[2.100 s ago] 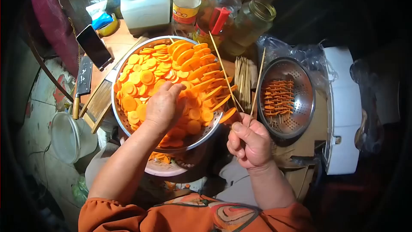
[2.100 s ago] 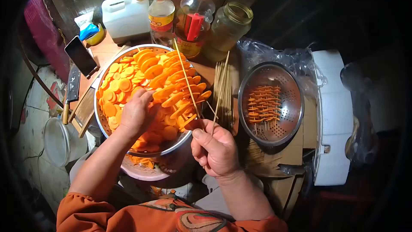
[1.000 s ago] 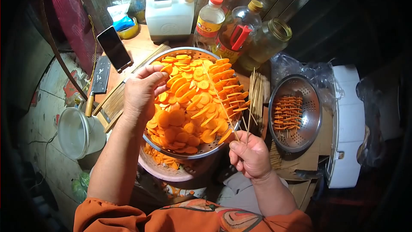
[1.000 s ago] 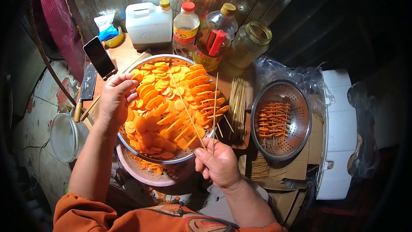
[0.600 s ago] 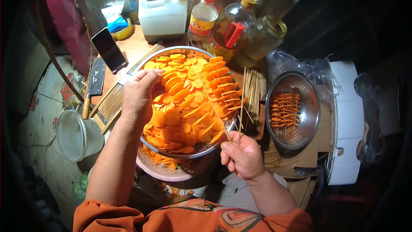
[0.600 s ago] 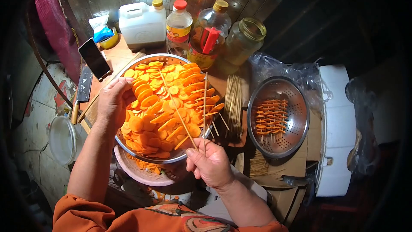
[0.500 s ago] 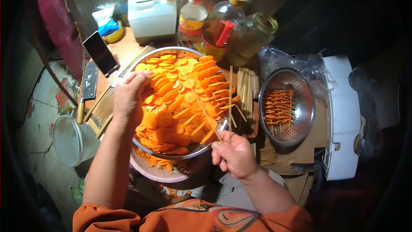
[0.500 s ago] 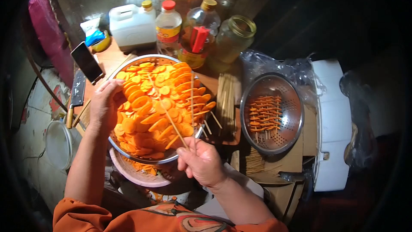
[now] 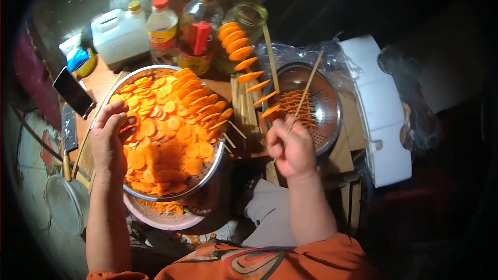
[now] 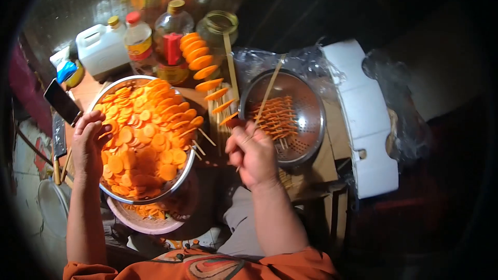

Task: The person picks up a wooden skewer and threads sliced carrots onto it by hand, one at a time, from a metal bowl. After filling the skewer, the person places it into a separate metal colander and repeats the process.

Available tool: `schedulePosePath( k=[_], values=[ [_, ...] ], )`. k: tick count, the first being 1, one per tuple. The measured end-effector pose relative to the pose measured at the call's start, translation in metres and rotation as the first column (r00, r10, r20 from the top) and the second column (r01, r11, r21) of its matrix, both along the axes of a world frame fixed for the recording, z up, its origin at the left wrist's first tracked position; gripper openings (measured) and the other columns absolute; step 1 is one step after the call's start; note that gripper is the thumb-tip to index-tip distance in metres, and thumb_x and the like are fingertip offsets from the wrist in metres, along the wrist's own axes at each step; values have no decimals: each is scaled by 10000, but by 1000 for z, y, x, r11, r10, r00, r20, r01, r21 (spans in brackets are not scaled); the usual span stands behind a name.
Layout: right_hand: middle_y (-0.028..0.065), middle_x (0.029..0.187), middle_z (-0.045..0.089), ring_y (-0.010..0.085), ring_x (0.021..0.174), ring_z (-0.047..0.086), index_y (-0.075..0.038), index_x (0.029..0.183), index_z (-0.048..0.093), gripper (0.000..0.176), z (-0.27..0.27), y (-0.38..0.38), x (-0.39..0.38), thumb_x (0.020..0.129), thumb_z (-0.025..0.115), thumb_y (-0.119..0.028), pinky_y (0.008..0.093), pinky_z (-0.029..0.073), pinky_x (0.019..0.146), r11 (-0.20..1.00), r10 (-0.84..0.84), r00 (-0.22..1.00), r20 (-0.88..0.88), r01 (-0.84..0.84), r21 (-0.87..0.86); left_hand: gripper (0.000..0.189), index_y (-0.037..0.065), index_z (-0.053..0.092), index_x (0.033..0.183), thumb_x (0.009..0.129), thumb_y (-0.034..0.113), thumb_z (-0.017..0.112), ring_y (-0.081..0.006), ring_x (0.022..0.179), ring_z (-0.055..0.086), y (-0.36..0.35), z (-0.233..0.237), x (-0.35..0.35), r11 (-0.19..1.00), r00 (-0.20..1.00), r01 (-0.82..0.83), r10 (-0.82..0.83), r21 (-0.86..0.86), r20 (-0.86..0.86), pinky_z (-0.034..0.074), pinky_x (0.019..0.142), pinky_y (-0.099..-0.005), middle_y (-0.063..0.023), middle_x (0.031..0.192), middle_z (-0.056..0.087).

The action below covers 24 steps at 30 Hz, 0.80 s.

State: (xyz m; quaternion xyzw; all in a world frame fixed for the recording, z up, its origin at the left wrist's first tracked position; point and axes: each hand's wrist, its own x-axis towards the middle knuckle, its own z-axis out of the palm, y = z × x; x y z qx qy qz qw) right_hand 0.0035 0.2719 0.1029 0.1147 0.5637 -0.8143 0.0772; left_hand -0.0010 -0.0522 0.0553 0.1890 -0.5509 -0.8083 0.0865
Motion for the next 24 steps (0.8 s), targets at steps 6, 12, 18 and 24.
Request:
schedulePosePath(
  k=[6,12,18,24],
  values=[
    [28,640,548,60,450,426,-81,955,558,82,-32,109,-22,909,550,-149,173,292,387,895,-396,918,3,385,226,234,48,561,1058,826,79,546,-131,738,595,9,1,5,996,996,85,-85,25,7,499,660,-255,-47,963,585],
    [27,657,579,76,467,473,-68,956,596,126,-100,167,-23,902,565,-178,203,319,396,710,-557,808,194,341,616,213,52,555,1047,837,69,528,-122,700,580,22,1,6,994,992,108,-108,3,60,503,625,-252,-42,949,577],
    [45,681,610,102,497,528,-48,934,623,117,-135,183,-29,895,559,-138,230,352,414,608,-596,774,212,263,749,209,58,553,1042,834,73,533,-111,689,582,29,-3,4,989,987,145,-144,-7,74,508,610,-247,-38,932,584],
    [36,704,611,100,517,533,-78,994,620,144,-145,192,-39,910,549,-170,232,346,420,597,-558,781,281,143,790,222,39,568,1040,822,43,522,-118,699,602,30,-5,2,989,984,147,-147,3,97,508,624,-245,-51,959,582]
  ],
)
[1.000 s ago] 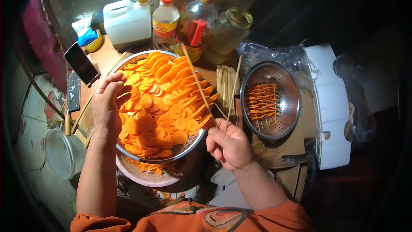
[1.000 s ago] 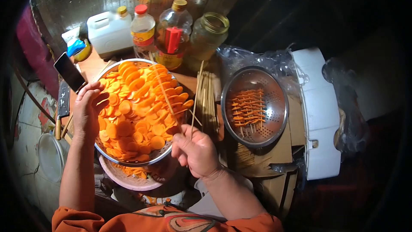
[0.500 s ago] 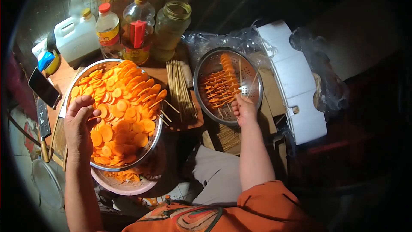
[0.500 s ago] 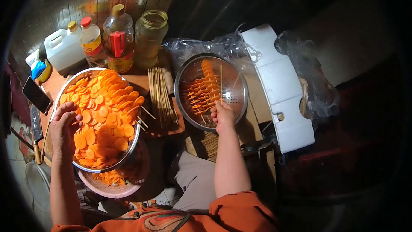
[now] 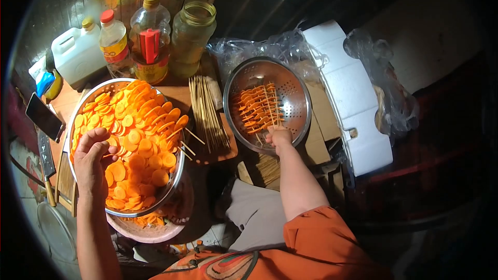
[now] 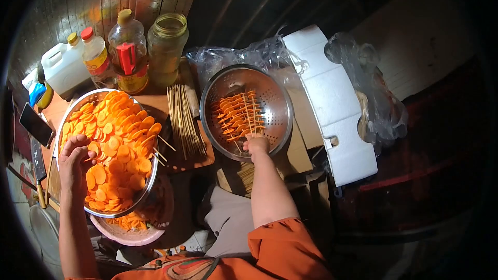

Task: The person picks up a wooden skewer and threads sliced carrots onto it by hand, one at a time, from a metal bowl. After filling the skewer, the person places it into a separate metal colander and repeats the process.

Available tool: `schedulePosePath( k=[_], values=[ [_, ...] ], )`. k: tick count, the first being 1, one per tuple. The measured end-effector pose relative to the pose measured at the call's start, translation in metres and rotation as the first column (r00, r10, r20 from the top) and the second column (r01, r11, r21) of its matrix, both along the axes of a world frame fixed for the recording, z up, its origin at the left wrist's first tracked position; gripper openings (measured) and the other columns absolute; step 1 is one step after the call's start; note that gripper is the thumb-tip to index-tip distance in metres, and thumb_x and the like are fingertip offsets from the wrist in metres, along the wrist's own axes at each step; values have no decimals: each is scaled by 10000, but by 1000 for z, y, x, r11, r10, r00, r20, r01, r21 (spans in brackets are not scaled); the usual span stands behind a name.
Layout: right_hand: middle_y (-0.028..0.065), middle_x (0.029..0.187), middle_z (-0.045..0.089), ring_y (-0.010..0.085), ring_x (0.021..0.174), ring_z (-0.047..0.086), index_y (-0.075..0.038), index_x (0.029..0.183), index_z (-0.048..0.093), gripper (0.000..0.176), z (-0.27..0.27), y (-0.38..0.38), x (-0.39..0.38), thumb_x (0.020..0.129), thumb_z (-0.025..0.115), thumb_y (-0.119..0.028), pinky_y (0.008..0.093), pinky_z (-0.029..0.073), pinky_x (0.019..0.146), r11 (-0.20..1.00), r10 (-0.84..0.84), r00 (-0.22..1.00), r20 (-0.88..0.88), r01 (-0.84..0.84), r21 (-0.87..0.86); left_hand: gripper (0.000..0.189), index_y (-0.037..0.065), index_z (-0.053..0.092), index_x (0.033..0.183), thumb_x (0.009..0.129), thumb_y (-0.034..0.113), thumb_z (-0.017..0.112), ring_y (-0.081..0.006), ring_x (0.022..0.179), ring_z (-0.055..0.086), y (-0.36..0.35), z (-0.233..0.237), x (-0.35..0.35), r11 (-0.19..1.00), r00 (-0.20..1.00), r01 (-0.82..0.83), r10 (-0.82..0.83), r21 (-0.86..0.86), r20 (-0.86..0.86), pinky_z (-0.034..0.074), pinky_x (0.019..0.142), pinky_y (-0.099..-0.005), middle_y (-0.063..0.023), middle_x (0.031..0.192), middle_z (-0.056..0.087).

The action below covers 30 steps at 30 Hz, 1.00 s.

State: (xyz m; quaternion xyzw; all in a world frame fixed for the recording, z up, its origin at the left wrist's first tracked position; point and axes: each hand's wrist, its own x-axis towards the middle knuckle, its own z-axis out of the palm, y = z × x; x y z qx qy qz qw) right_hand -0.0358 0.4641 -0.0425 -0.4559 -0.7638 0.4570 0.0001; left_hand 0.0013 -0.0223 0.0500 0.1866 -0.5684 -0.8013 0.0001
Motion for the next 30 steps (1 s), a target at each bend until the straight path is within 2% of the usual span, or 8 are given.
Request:
schedulePosePath(
  k=[7,12,15,22,24,26,28,30],
  values=[
    [29,738,634,88,538,560,-76,907,649,101,-35,12,-6,874,584,-146,237,402,454,993,98,981,165,-107,45,209,50,574,1025,825,38,513,-111,692,597,1,-7,-2,1000,999,16,-15,-17,31,503,620,-241,-37,947,585],
    [89,910,679,232,800,646,-73,924,680,212,-51,21,-10,853,585,-248,343,504,707,773,264,865,426,-454,443,203,51,575,1018,825,38,515,-108,686,597,3,-5,-2,999,999,31,-30,-23,37,503,618,-240,-35,944,586],
    [94,999,666,293,935,622,-106,975,680,235,-15,-5,-7,845,584,-277,391,478,825,816,218,864,453,-416,401,200,52,575,1015,823,39,518,-107,684,598,3,-1,0,999,999,30,-30,-15,34,503,618,-237,-34,938,586],
    [99,977,671,255,907,639,-100,1008,668,250,4,-4,2,873,559,-279,366,506,753,715,260,861,437,-476,512,192,51,577,999,813,36,532,-105,678,597,3,11,7,999,999,37,-37,-2,22,504,610,-236,-37,915,590],
    [79,919,675,165,845,645,-63,1039,645,256,16,-18,-2,894,533,-242,298,510,643,835,400,910,107,-410,367,203,63,581,1002,804,39,541,-111,685,601,3,8,9,994,995,99,-100,40,13,501,596,-231,-36,927,603],
    [97,880,676,170,799,648,-51,1034,629,247,70,-96,3,894,532,-231,293,502,636,916,374,890,-260,-398,-45,271,67,576,1072,802,47,564,-131,738,616,15,17,17,984,986,170,-169,54,-13,504,637,-252,-47,955,603],
    [74,851,674,99,794,635,-35,1054,607,235,105,-162,15,899,515,-186,247,490,583,754,596,752,-281,-645,-126,384,72,531,1188,815,102,616,-162,877,608,29,17,25,959,956,281,-276,42,-99,483,756,-291,-66,1018,601],
    [104,830,676,180,767,654,-44,1017,621,223,123,-221,39,878,517,-184,299,504,591,513,805,552,-215,-831,-215,496,71,472,1267,819,171,658,-184,1002,565,45,22,35,940,939,325,-307,105,-156,429,860,-314,-82,1080,592]
  ],
)
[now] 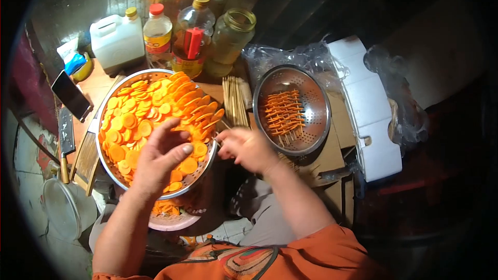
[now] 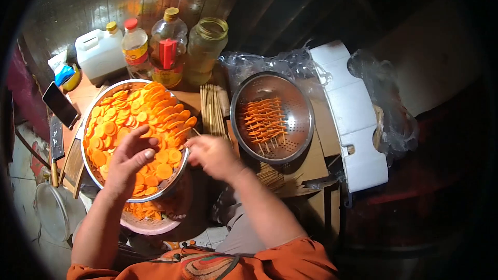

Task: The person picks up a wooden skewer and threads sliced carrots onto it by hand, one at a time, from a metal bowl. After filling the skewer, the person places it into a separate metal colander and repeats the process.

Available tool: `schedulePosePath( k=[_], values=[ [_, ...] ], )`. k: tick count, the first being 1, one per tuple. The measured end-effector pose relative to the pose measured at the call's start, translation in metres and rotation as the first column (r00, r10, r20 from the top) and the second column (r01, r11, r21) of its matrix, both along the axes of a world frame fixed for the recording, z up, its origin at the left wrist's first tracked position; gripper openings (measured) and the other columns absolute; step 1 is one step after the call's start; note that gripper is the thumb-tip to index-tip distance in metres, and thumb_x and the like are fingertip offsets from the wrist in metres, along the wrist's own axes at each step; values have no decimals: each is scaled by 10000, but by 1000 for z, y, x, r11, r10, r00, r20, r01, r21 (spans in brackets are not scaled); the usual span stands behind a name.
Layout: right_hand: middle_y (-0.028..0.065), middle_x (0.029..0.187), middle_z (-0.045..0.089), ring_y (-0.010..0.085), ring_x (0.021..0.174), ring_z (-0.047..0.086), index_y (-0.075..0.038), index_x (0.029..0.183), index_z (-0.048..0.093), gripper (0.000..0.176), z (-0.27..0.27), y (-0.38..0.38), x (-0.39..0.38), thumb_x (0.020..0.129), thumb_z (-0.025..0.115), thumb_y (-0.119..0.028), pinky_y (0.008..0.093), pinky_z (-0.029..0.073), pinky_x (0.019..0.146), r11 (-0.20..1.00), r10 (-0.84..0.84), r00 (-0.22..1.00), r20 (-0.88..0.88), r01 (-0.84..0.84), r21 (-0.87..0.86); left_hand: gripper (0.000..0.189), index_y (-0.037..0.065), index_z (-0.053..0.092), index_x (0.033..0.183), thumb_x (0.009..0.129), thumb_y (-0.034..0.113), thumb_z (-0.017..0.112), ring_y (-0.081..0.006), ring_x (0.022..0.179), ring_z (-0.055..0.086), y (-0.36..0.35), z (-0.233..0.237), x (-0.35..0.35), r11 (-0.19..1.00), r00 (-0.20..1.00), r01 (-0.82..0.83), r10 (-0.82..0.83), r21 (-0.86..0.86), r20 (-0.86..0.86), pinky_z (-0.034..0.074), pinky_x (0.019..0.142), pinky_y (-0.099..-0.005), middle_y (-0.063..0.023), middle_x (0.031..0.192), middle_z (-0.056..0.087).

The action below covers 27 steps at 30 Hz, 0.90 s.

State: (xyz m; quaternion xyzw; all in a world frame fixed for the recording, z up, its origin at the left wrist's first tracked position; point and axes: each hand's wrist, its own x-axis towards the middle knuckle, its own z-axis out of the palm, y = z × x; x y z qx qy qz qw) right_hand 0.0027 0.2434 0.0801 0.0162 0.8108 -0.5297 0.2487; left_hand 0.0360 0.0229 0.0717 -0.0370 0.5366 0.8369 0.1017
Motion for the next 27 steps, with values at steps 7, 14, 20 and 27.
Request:
schedulePosePath(
  k=[7,14,20,27],
  values=[
    [150,811,651,285,740,644,-37,922,630,201,3,-40,18,800,629,-197,349,507,699,934,355,888,-292,-350,70,275,82,538,920,961,324,413,-173,535,521,-15,-3,-7,894,912,-310,183,325,367,449,571,-327,-11,600,530],
    [180,936,619,332,868,609,-6,1069,532,523,-19,-13,-18,701,738,-315,421,484,809,707,357,740,-570,184,683,273,92,561,866,958,310,426,-139,468,490,-42,-13,-10,873,881,-376,232,311,413,434,496,-292,13,575,513],
    [225,907,626,384,895,597,-17,1061,553,376,-39,-20,-28,767,616,-243,446,468,804,695,257,900,-351,80,715,249,102,554,872,952,308,440,-133,469,478,-45,-13,-11,886,864,-386,250,257,436,422,506,-285,16,577,513],
    [243,774,584,442,781,550,-19,838,521,101,-49,-11,-28,828,486,-114,492,440,679,806,237,817,-526,137,576,219,125,544,872,945,312,456,-121,481,463,-45,-11,-11,899,865,-374,250,226,436,405,511,-268,26,576,505]
  ],
)
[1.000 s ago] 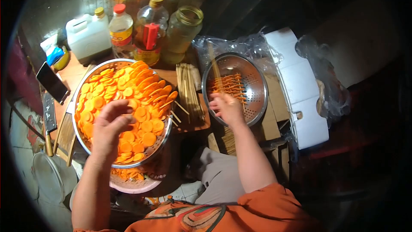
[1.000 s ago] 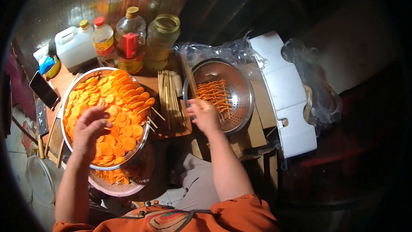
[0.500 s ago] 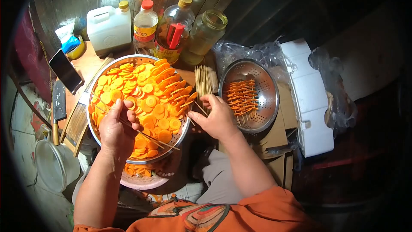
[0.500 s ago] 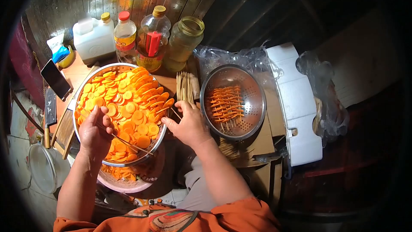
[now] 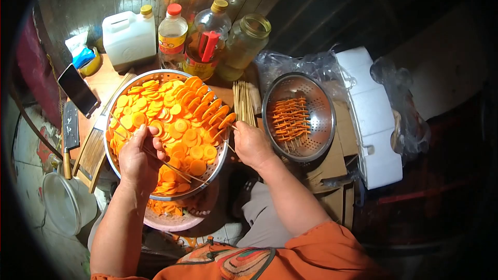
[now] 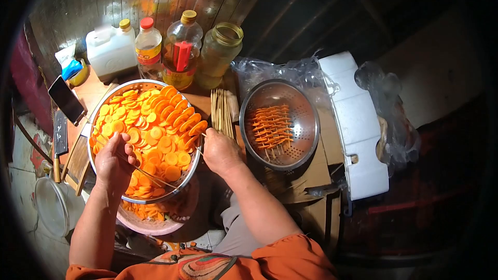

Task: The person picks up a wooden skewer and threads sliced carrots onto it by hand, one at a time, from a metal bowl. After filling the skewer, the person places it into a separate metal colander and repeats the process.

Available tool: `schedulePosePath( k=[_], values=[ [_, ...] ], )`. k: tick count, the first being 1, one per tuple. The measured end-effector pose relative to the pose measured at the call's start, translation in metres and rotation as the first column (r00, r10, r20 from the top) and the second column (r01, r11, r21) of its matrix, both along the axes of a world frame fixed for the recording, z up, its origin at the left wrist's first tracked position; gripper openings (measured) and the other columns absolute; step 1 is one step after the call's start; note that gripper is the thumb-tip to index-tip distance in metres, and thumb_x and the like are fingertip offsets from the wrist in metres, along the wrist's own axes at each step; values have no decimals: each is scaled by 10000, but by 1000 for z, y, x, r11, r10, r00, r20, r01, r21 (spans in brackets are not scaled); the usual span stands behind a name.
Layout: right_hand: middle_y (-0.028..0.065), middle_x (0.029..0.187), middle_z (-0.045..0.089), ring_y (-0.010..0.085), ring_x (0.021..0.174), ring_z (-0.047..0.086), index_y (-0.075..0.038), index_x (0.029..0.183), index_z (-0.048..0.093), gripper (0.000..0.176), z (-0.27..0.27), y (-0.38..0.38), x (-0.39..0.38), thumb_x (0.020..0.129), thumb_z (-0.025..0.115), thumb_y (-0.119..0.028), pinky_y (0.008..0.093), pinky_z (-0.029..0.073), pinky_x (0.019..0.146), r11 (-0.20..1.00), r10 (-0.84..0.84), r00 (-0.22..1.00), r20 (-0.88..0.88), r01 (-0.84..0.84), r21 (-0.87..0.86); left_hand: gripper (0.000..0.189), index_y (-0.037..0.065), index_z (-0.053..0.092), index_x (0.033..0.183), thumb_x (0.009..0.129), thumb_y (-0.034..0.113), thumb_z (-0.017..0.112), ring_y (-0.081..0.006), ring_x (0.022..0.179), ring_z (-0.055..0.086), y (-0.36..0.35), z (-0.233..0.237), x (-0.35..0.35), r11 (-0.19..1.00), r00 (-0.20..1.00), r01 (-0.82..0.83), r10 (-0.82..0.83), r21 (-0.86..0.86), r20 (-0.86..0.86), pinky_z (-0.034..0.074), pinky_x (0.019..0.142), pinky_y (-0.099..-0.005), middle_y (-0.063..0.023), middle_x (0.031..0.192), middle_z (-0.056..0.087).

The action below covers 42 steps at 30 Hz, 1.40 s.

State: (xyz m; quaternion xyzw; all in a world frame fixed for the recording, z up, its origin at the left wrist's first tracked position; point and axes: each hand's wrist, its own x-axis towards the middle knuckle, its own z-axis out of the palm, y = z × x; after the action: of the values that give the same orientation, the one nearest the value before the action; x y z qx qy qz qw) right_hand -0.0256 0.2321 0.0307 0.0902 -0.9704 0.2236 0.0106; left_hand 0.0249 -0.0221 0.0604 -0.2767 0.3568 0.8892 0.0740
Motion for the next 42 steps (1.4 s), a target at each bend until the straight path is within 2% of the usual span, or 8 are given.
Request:
schedulePosePath(
  k=[4,5,9,13,24,36,38,42],
  values=[
    [183,721,597,357,692,592,-26,881,558,118,6,6,-2,846,480,-106,442,455,634,998,18,999,-28,-20,-55,218,128,551,863,942,312,464,-116,492,457,2,1,-1,1000,1000,10,-10,5,-13,391,505,-253,27,584,505],
    [163,718,607,328,693,605,-30,908,574,135,13,8,-2,855,489,-119,425,465,639,977,-47,995,87,63,-201,217,129,554,860,940,312,469,-113,496,454,2,1,-1,1000,1000,-3,3,6,-17,387,503,-249,28,587,505],
    [-7,615,515,57,532,456,-15,932,604,180,30,48,-9,910,491,-154,217,403,495,654,-27,894,447,354,-669,200,138,563,860,935,306,483,-106,494,456,1,-1,-3,1000,999,-18,19,8,-42,376,488,-235,29,589,508],
    [-12,648,518,63,523,443,-36,957,588,170,44,119,-4,930,490,-173,195,367,471,454,-57,871,488,458,-764,185,145,549,865,940,296,475,-103,477,461,5,-5,-5,1000,998,-23,22,-19,-50,372,477,-235,34,593,512],
    [-18,693,494,76,560,424,-80,985,568,166,-37,279,18,956,451,-193,210,340,476,292,-295,592,750,803,-519,214,144,548,850,948,306,448,-102,465,444,30,-8,-11,997,999,20,-17,-69,40,369,480,-237,34,581,509],
    [10,736,550,104,598,525,-68,1020,550,193,-74,307,-18,972,402,-181,236,440,509,502,-203,435,877,815,-288,208,141,539,845,944,308,466,-91,446,450,42,-18,-18,994,995,24,-13,-108,100,370,441,-218,31,587,499],
    [26,805,602,122,656,575,-79,1045,563,210,-73,304,-26,965,411,-200,261,489,553,638,-345,366,864,767,-70,216,139,540,843,946,313,464,-91,441,458,42,-19,-18,992,996,27,-16,-121,91,376,439,-220,28,584,506],
    [30,862,638,130,673,589,-92,1051,591,231,-76,303,-40,957,409,-199,272,508,586,713,-444,319,838,692,114,219,135,541,842,945,313,465,-93,442,470,43,-20,-18,992,997,38,-30,-122,71,376,436,-222,24,579,517]
  ],
)
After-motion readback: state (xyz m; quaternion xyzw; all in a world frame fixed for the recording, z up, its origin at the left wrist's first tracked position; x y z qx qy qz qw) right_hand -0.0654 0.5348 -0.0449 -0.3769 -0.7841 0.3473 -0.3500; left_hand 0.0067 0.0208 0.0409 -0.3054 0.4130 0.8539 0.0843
